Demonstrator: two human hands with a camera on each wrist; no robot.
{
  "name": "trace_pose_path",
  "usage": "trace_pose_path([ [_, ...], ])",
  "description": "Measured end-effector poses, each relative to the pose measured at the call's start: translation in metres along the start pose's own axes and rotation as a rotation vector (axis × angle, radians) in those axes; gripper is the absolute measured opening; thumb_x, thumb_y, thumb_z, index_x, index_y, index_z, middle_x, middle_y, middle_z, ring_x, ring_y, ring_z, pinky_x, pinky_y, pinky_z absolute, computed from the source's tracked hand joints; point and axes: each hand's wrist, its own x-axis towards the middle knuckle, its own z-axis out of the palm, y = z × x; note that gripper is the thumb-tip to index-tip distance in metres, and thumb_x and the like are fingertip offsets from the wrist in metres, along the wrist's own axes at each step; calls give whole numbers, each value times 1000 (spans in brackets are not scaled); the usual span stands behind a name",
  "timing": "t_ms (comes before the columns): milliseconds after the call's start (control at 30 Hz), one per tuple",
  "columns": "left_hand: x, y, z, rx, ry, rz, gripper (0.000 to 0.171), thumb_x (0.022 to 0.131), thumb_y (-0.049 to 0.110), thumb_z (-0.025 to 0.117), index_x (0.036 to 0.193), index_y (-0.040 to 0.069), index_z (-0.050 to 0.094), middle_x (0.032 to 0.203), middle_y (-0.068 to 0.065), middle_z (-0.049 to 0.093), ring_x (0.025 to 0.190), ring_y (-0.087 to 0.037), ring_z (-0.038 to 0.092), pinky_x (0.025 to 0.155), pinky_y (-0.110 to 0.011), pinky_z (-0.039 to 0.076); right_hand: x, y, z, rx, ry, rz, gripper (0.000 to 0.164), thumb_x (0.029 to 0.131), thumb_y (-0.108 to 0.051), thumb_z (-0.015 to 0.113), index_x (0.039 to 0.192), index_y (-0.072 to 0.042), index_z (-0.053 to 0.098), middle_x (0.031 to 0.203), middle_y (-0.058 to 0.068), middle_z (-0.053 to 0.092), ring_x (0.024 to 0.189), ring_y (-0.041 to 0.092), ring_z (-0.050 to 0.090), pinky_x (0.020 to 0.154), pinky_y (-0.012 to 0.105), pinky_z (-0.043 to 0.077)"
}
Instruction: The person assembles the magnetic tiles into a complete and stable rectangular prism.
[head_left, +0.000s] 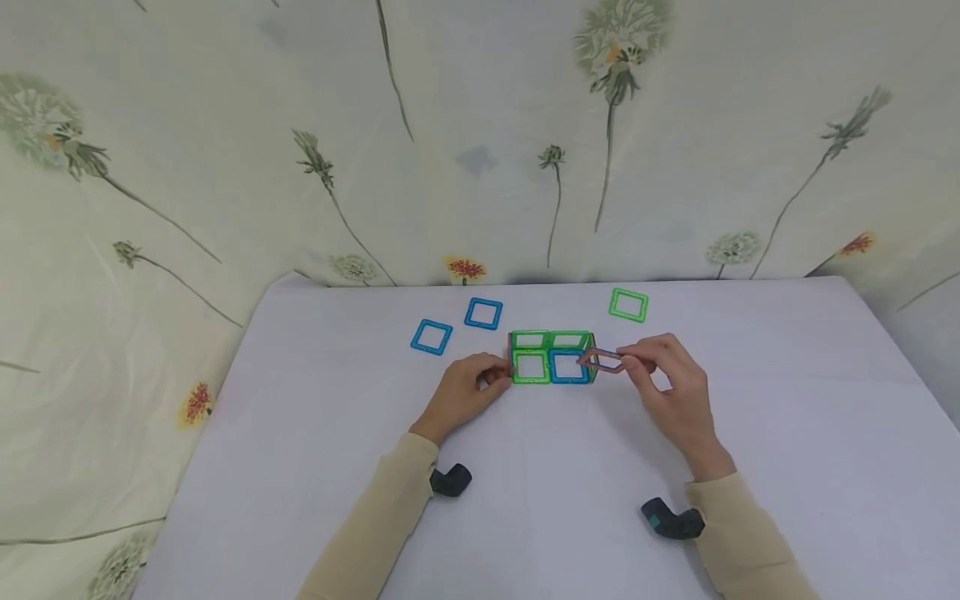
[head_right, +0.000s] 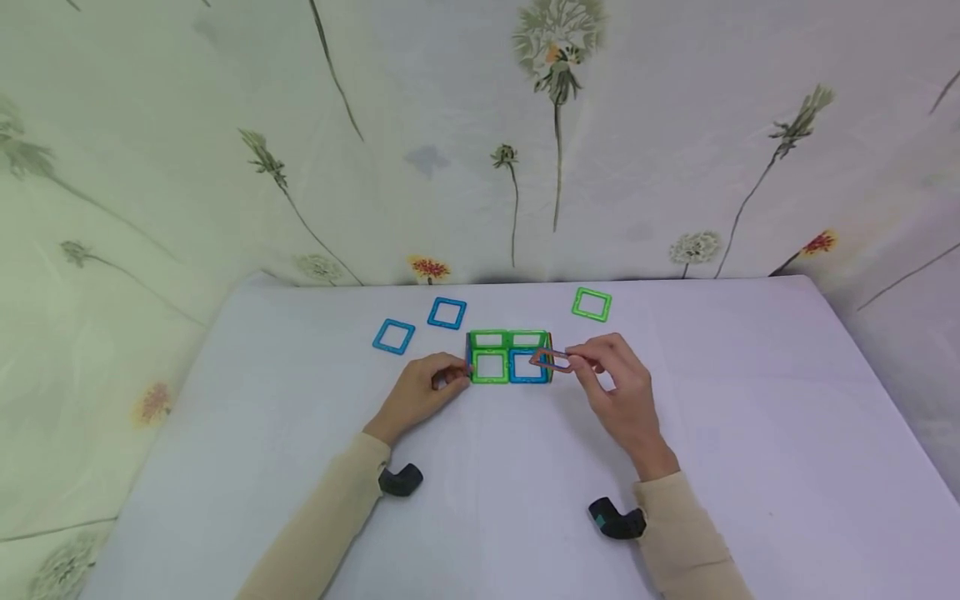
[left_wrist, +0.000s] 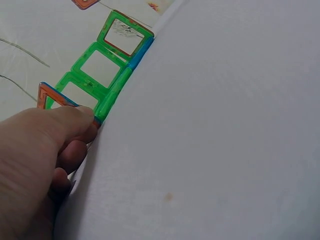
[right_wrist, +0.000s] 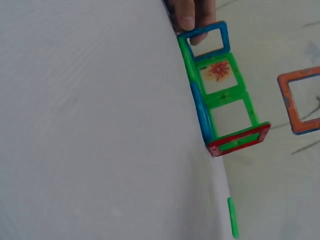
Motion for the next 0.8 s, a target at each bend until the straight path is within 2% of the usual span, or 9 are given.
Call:
trace_pose_path([
  [233,1,2,1,3,-1,3,21,90,25,65,109,17,67,88,8,63,78,-6,51,65,-18,44,-2,-6,8,28,-44,-29,33,70,13,74,98,-4,71,86,5,59,70,1,41,57,16,33],
  [367,2,3,1,-4,-4,4,22,89,25,65,109,16,67,88,7,64,78,-6,52,66,-18,44,1,-21,13,24,-59,-34,36,64,20,73,95,0,70,84,7,57,65,2,38,56,9,29],
  [500,2,2,2,-2,-4,8,22,90,25,65,110,16,67,89,7,64,78,-6,52,66,-18,44,3,-32,20,28,-67,-37,37,61,23,72,92,3,68,83,9,57,64,3,37,54,9,29],
  [600,2,2,2,4,-4,5,22,90,25,65,110,16,67,89,7,64,78,-6,52,66,-18,44,1,-27,29,30,-80,-30,37,62,20,74,92,-1,69,86,7,58,64,1,37,52,14,31],
  [800,1,1,1,25,8,2,22,89,26,65,110,17,67,89,7,64,78,-6,52,66,-18,44,-2,-20,47,60,-124,-23,33,70,10,75,97,-9,70,90,-1,57,64,0,39,53,12,31],
])
